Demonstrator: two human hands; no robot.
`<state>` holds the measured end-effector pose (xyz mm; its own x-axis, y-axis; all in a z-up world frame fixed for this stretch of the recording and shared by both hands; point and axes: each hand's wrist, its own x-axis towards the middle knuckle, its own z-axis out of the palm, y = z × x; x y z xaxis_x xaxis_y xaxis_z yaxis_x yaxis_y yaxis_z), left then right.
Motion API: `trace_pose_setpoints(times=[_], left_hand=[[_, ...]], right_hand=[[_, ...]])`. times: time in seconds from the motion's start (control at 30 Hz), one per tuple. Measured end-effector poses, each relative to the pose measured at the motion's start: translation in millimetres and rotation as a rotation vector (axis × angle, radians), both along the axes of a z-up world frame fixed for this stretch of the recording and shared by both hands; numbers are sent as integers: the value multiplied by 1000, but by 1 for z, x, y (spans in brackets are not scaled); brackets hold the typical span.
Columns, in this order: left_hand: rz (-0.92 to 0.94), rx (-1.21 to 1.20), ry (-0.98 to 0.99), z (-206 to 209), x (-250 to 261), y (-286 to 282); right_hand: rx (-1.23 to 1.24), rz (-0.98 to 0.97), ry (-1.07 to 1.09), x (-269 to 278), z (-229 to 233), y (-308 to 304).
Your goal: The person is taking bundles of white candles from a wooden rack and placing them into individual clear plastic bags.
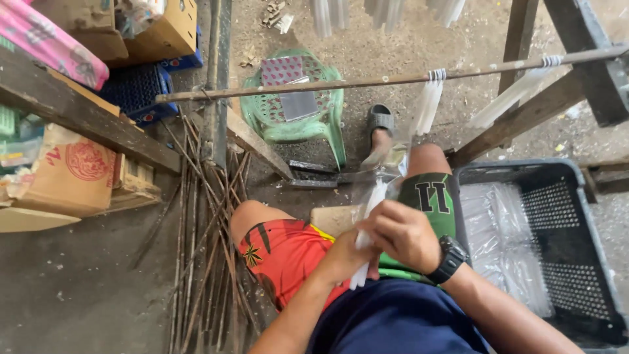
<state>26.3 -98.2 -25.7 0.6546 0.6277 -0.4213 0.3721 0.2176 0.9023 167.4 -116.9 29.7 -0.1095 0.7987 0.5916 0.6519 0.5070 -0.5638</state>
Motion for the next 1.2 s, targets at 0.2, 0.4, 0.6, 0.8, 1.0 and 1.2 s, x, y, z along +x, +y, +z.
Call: trace_pose_setpoints(times=[0.2,0.4,0.6,0.8,1.0,1.2], left_hand=[[438,-426,-237,30,23,27],[941,-925,-286,-46,29,42],[1044,-983,-401,-104,23,47],[795,-835,-294,-84,-9,46],[711,-769,-337,0,-6,17],[534,-776,-349,31,13,-6]], right_hand=[[-251,-73,245,14,-67,28],[-542,-195,350,8,-117,43],[-357,-74,58,-33,-88,18],[-540,310,574,-18,-54,0],[-771,28,1284,-7,-74,-17],[-776,232,1932,10,-103,-4]])
